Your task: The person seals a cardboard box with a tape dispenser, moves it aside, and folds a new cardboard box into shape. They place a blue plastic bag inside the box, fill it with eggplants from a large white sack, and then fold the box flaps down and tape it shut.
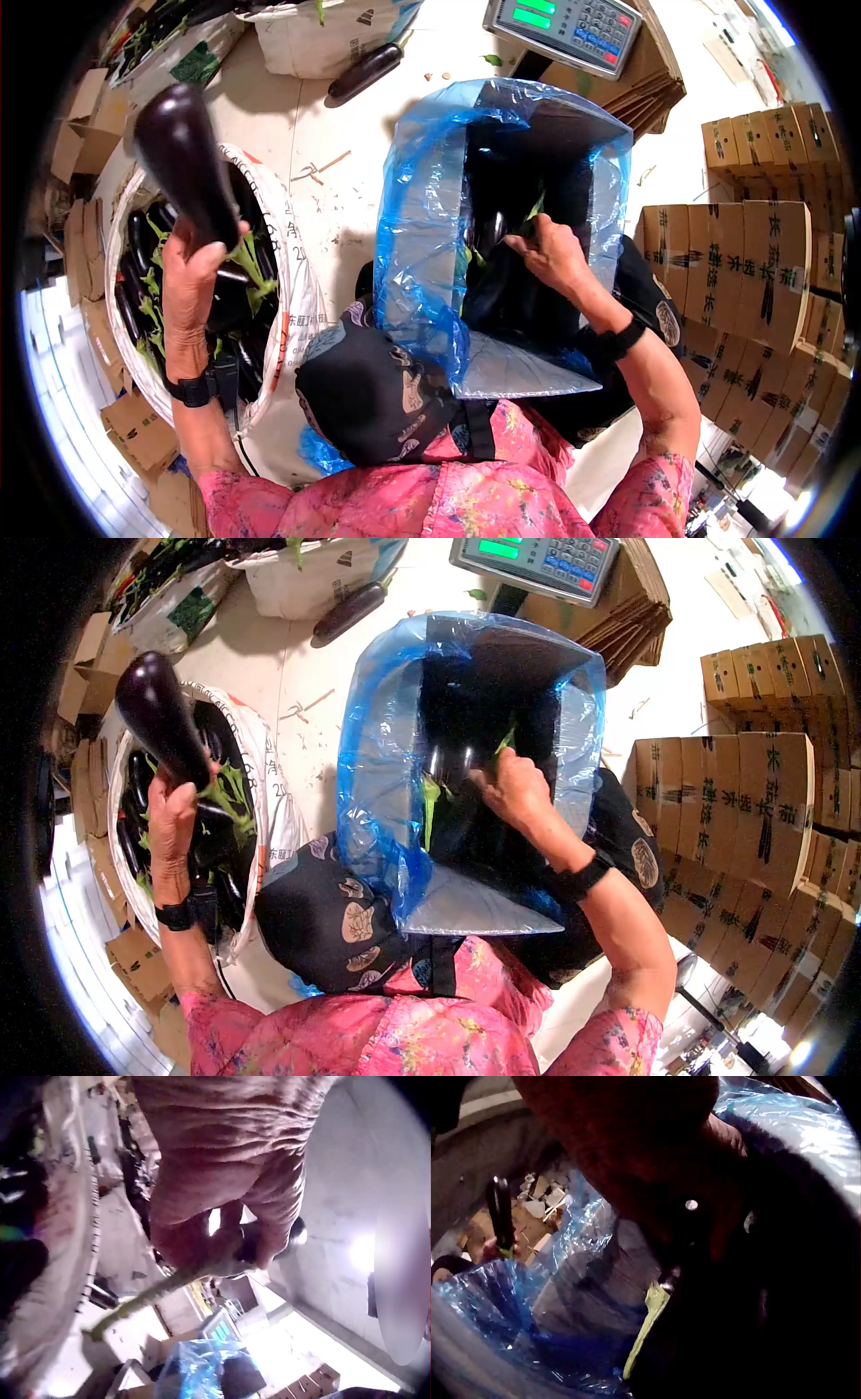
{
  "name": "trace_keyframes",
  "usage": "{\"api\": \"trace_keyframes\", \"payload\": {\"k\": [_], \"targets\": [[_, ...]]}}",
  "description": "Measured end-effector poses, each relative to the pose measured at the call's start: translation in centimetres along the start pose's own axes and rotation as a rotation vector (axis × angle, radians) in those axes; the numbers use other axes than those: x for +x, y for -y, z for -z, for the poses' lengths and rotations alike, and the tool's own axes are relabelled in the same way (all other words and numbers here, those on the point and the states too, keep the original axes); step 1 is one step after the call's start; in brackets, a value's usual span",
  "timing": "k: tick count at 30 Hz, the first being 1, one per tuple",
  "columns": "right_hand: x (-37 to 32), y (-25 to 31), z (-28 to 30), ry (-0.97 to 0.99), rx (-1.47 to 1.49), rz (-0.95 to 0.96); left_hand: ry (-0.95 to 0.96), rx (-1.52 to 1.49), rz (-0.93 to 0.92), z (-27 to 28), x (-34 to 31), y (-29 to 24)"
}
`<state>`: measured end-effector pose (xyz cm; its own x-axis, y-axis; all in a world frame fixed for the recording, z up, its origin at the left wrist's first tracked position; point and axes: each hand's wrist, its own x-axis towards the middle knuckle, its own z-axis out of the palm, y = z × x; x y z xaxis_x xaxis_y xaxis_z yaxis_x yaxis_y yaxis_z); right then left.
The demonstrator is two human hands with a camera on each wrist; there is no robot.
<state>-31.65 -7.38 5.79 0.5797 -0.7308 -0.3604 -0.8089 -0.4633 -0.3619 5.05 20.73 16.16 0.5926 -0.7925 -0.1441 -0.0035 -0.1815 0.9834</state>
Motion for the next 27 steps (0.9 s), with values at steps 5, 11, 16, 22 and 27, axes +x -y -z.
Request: {"api": "trace_keyframes", "payload": {"k": [5, 11, 16, 22, 27], "targets": [[0.8, -0.5, -1.9, -0.178, 0.295, -0.146, 0.414, 0.633, -0.516, -9.4, 2.4, -7.7], [0.6, -0.4, -2.2, -0.117, 0.701, -0.23, 0.809, 0.973, -1.034, -17.7, 5.2, -7.5], [3.1, -0.4, -2.8, 0.016, 0.643, -0.204, 1.078, 0.972, -1.094, -22.5, 6.3, -5.4], [5.3, 0.4, 2.1, 0.085, 0.356, 0.002, 1.221, 0.98, -1.059, -25.7, 7.7, -0.9], [6.7, -0.7, -0.3, 0.182, 0.372, -0.086, 1.354, 1.084, -0.865, -27.9, 8.1, 1.4]]}}
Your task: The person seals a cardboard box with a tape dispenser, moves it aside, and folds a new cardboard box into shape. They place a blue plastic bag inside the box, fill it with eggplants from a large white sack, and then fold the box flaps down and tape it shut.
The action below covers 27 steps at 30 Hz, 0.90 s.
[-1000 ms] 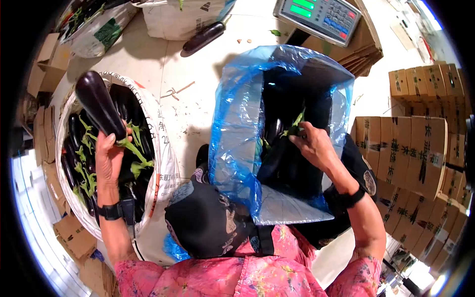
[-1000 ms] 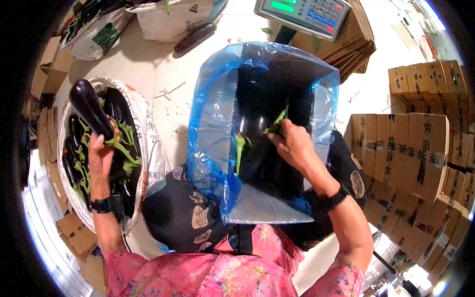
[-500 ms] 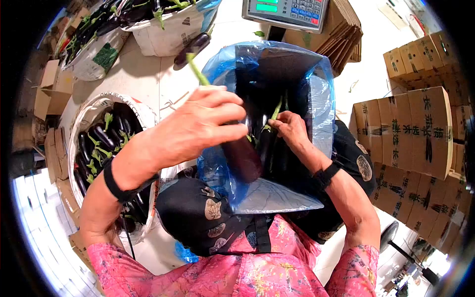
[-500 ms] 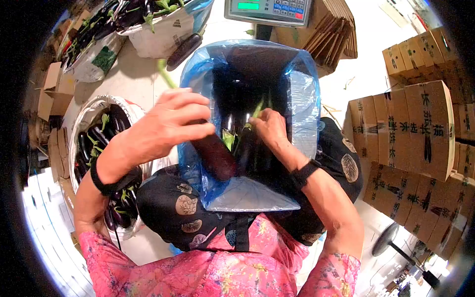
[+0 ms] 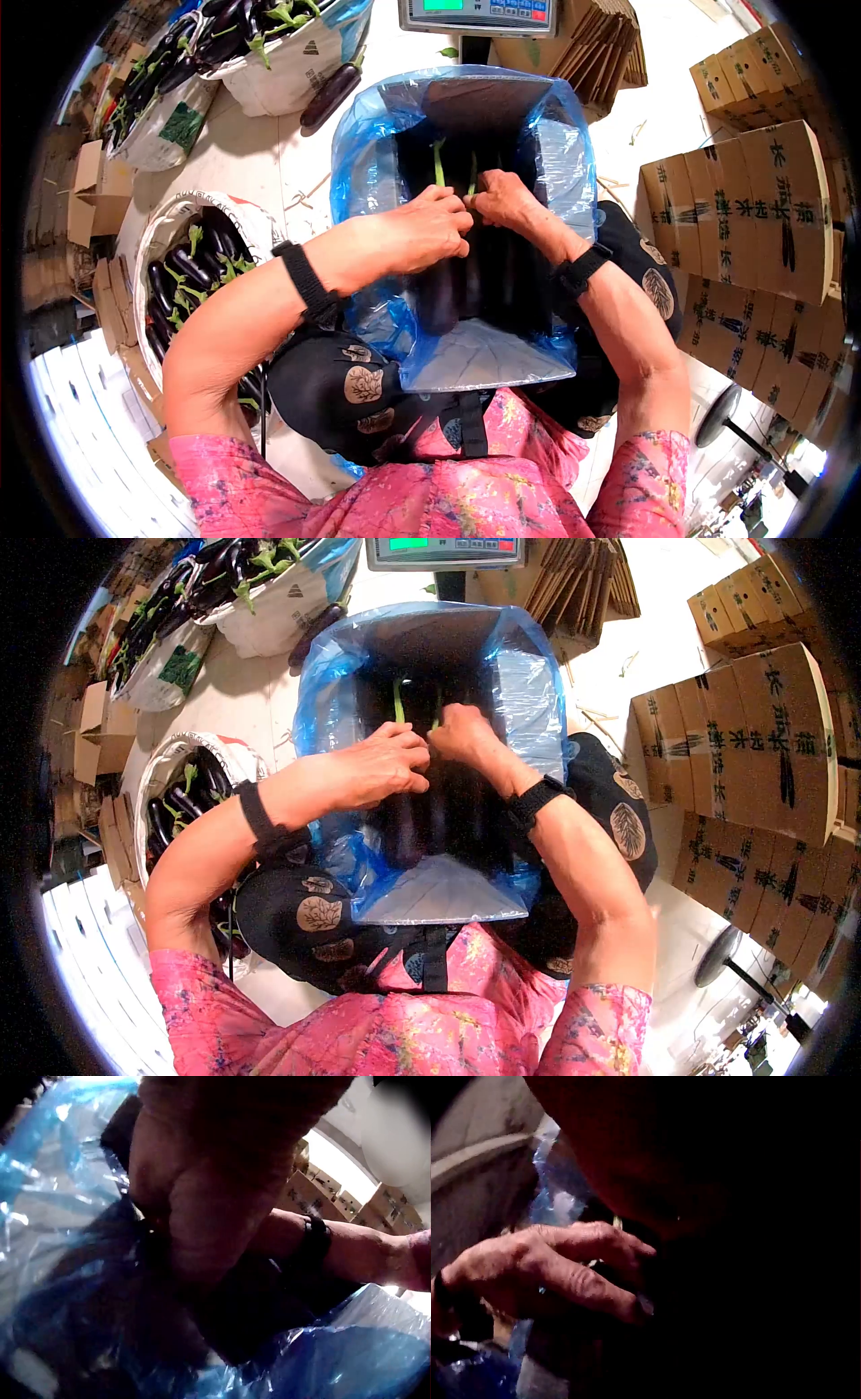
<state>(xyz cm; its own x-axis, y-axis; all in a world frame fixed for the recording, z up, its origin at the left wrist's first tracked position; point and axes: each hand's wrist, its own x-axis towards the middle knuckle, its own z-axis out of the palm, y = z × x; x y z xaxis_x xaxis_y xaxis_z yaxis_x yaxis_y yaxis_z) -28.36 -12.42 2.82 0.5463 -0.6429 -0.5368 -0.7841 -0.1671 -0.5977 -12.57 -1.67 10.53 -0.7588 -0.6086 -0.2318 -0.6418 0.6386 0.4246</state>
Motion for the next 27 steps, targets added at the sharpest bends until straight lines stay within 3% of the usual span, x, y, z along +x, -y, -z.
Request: {"api": "trace_keyframes", "payload": {"k": [1, 4, 5, 8, 12, 16, 19, 22, 23, 26, 27], "targets": [[0.0, -0.3, -0.2, 0.006, -0.018, -0.017, -0.043, -0.005, 0.016, -0.9, -0.2, 0.4], [0.3, -0.2, -0.9, -0.035, -0.132, 0.042, 0.058, -0.068, 0.187, -3.0, 0.0, 0.3], [0.2, -0.3, -0.8, -0.004, -0.088, -0.01, -0.115, -0.032, 0.138, -3.7, -0.5, 0.2], [0.0, -0.1, -0.7, 0.095, -0.028, 0.022, -0.026, -0.053, 0.307, -1.2, -1.3, -1.2], [-1.3, 0.0, -2.2, -0.098, -0.054, 0.048, -0.037, 0.082, 0.267, -2.7, -0.8, -2.3], [-1.6, -0.2, -1.8, -0.042, 0.049, 0.014, -0.037, 0.08, 0.236, -2.4, -0.2, -0.5], [-4.2, 0.3, -2.4, -0.331, -0.143, 0.131, -0.063, -0.084, 0.166, -1.6, -1.3, -0.2], [-6.9, 1.5, -0.5, -0.252, -0.279, 0.288, -0.187, -0.355, 0.171, 1.0, -3.4, -1.2], [-8.0, 2.6, 0.5, -0.079, -0.303, 0.205, -0.237, -0.359, 0.196, 1.9, -4.2, -1.4], [-9.6, 1.8, -0.3, 0.111, -0.396, 0.418, -0.34, -0.337, 0.27, 2.5, -6.4, -1.3], [-9.9, 0.9, -1.7, -0.021, -0.433, 0.611, -0.353, -0.298, 0.254, 2.2, -6.6, -1.4]]}}
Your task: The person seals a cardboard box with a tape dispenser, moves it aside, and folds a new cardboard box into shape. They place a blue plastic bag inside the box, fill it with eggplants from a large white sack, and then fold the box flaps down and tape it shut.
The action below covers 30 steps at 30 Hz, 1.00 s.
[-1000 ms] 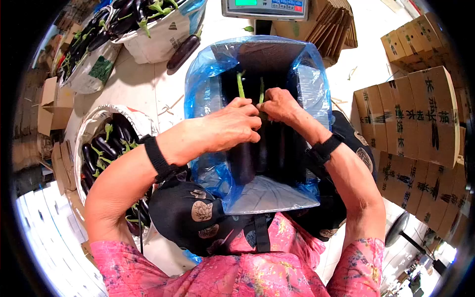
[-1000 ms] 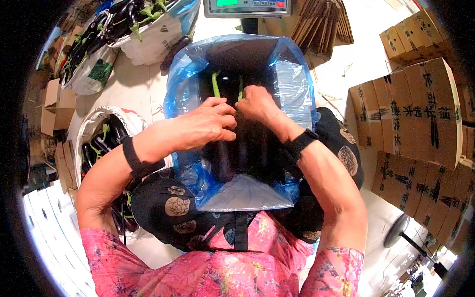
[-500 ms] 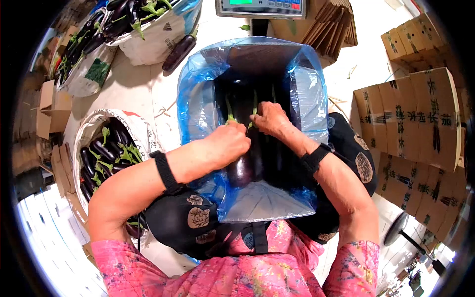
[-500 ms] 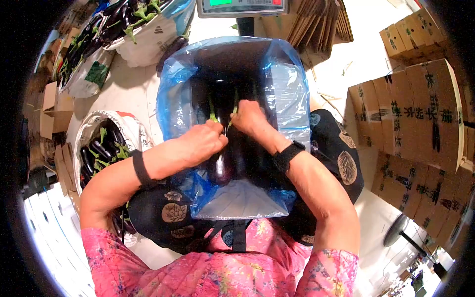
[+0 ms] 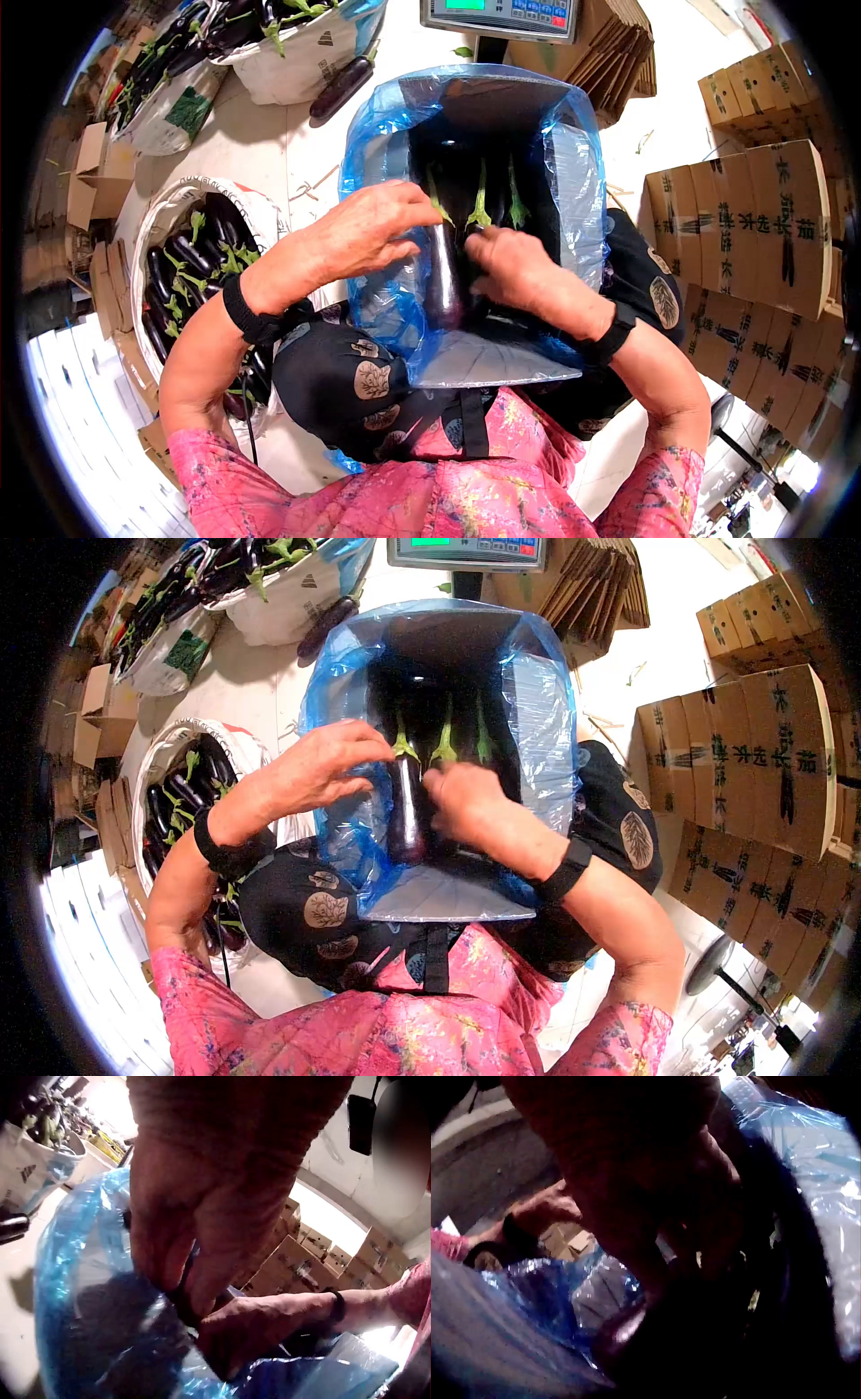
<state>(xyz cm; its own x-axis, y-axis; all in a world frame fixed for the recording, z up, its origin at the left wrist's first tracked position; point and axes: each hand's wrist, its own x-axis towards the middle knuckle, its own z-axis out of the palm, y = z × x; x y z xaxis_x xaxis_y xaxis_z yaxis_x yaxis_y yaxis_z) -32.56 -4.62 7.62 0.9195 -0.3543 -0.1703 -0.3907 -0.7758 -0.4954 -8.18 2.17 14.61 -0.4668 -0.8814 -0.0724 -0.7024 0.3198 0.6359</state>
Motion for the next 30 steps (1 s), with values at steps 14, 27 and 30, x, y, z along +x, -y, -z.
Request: {"api": "trace_keyframes", "payload": {"k": [14, 27, 30], "targets": [[3.2, -1.0, -1.4, -0.054, 0.152, -0.54, 0.532, 0.589, 0.161, -5.0, 6.0, 0.8], [4.9, -3.1, 2.6, 0.268, 0.18, -0.449, 0.457, 0.342, 0.097, -3.6, 6.8, 1.0], [5.4, -3.7, 3.0, 0.357, 0.221, -0.412, 0.353, 0.359, -0.016, -2.9, 6.5, 1.5]]}}
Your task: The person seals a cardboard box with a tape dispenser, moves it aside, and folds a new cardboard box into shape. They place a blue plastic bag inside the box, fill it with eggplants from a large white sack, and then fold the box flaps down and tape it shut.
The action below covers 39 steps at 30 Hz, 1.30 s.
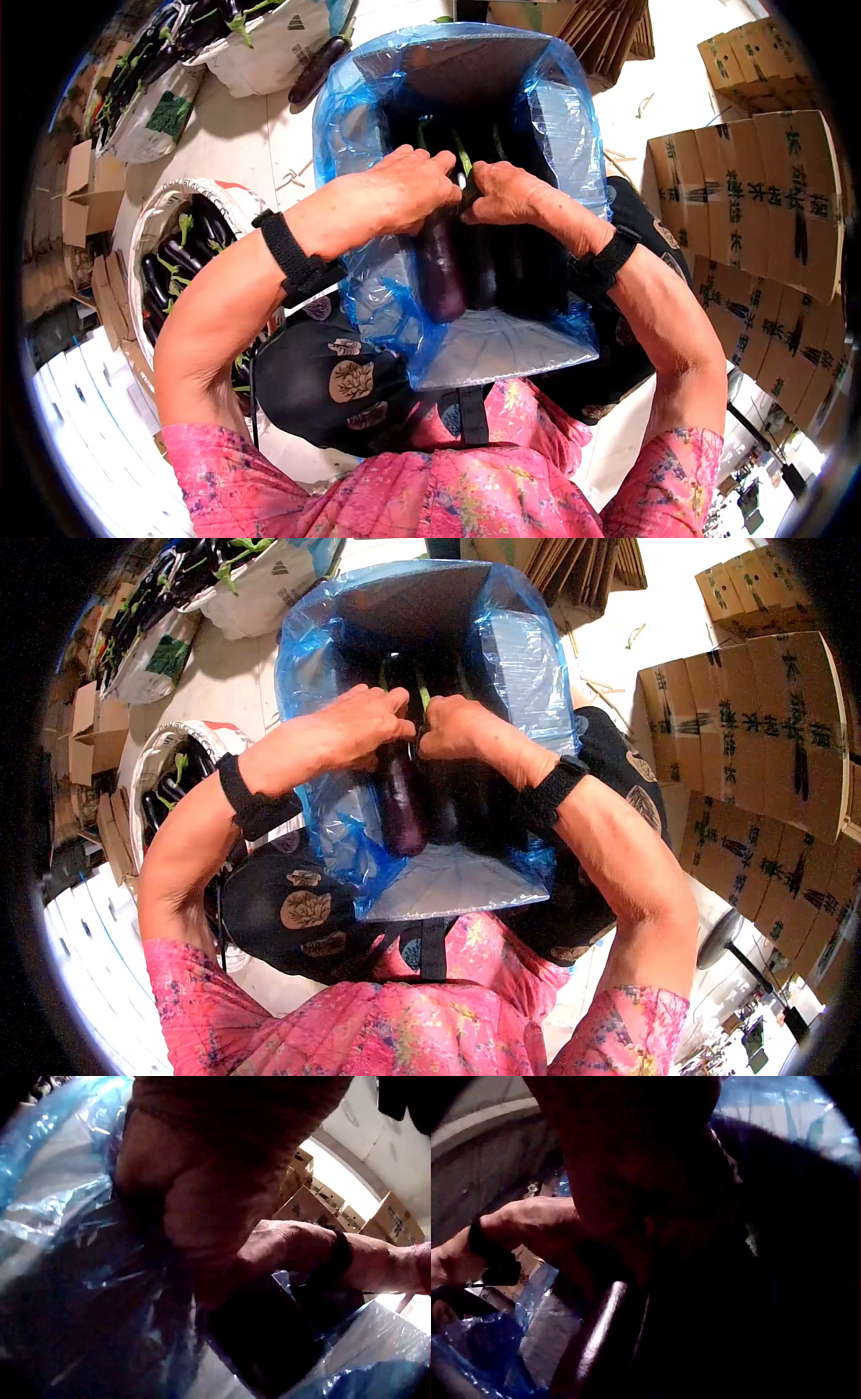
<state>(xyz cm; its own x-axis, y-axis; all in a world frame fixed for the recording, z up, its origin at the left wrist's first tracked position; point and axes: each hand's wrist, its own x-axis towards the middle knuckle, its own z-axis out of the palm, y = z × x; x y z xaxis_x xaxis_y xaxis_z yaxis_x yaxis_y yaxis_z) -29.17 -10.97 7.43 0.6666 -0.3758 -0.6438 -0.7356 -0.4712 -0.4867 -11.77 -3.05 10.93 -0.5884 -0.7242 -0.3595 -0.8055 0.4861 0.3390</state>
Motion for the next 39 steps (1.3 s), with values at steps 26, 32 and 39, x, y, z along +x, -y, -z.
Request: {"api": "trace_keyframes", "payload": {"k": [26, 32, 39], "targets": [[0.5, 1.4, -2.4, -0.07, -0.069, -0.074, 0.236, -0.006, -0.232, -7.1, -0.4, -8.4], [-0.4, 0.9, -3.2, -0.057, -0.037, -0.049, 0.24, -0.023, -0.225, -6.6, 1.0, -7.8], [-1.8, 0.8, -4.5, -0.086, 0.029, -0.146, 0.331, -0.284, -0.153, -4.5, 0.0, -6.5]]}}
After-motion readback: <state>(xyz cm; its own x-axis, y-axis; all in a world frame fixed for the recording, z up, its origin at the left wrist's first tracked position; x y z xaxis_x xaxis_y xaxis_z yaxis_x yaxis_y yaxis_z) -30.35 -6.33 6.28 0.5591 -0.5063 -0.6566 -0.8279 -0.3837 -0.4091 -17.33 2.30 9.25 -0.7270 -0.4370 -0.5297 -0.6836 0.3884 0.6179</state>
